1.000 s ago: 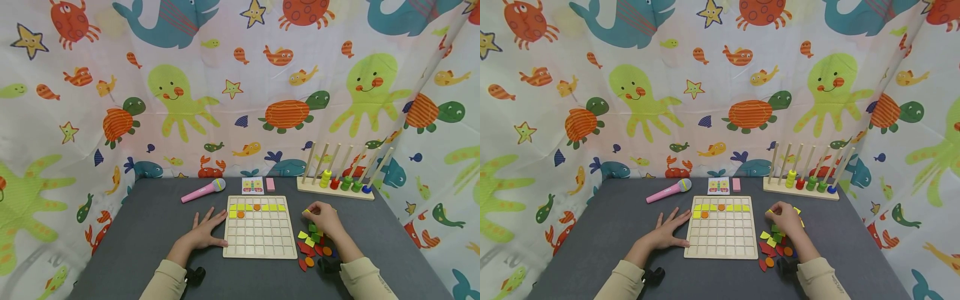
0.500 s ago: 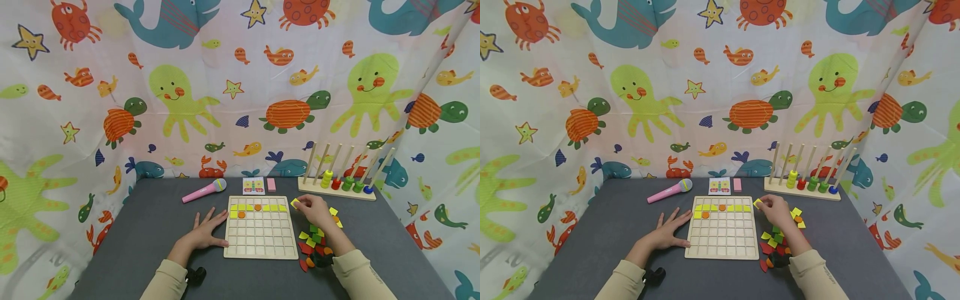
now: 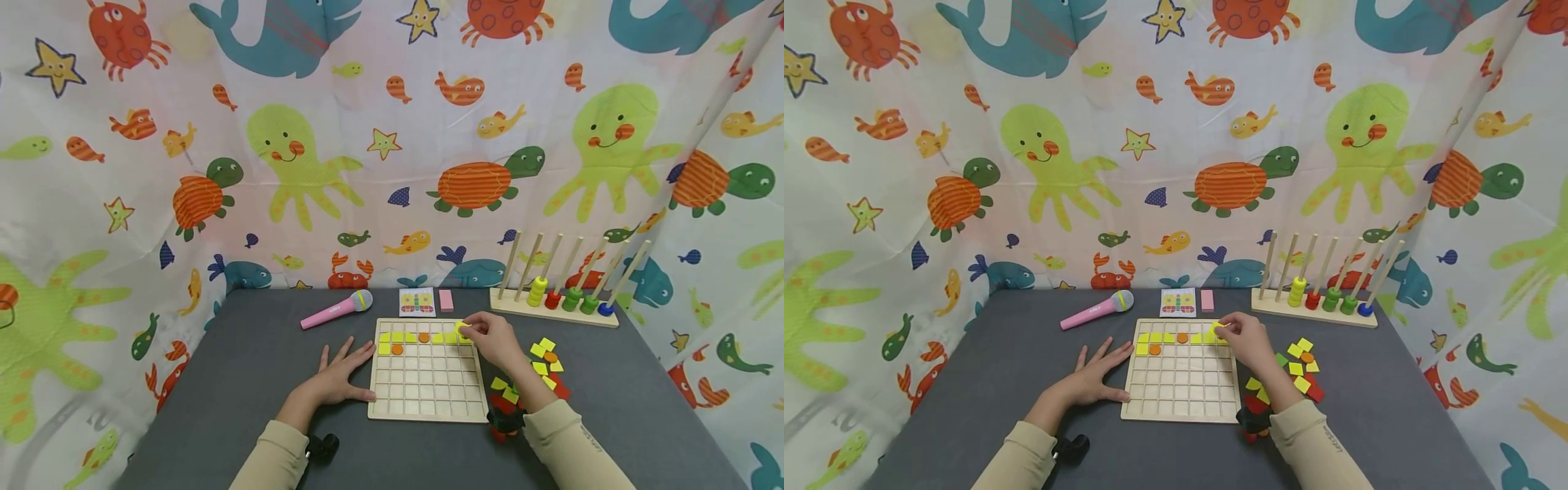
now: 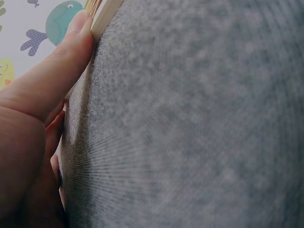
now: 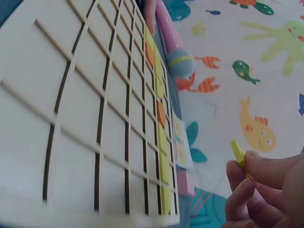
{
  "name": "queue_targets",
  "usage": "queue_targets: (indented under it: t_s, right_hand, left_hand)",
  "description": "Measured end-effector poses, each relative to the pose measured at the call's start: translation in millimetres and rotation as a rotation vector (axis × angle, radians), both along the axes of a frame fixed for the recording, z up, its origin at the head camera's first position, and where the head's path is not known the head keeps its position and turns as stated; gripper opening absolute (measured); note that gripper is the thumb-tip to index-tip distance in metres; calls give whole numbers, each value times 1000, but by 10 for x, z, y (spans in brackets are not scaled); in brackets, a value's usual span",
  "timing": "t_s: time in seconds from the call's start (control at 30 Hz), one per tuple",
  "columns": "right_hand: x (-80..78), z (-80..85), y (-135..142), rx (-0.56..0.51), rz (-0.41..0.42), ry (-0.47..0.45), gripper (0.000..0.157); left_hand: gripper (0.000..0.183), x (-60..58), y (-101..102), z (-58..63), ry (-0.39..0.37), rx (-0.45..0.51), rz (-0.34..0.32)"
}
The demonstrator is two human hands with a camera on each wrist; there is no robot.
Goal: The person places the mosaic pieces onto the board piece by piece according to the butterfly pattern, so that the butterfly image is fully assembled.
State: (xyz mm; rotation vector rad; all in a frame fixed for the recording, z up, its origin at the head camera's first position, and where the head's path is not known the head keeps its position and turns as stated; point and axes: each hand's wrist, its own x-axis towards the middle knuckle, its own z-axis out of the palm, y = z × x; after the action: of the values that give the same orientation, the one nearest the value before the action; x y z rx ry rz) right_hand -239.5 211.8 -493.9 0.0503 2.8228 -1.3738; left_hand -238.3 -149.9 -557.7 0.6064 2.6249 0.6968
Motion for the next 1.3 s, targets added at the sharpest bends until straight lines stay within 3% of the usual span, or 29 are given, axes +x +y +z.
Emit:
queue_targets:
  t_s: [0.57, 0.87, 1.3]
  right_hand:
    - [-105, -156, -555, -92, 55, -7, 16]
    - [-145, -260, -773, -113, 98, -49, 13]
    - [-172, -418, -945, 74, 56, -41, 13]
  left_hand:
    - [110, 9, 17, 34, 8, -15, -3]
    - [111, -6, 19, -12, -7, -30, 12]
    - [111, 3, 14, 7, 1, -7, 6]
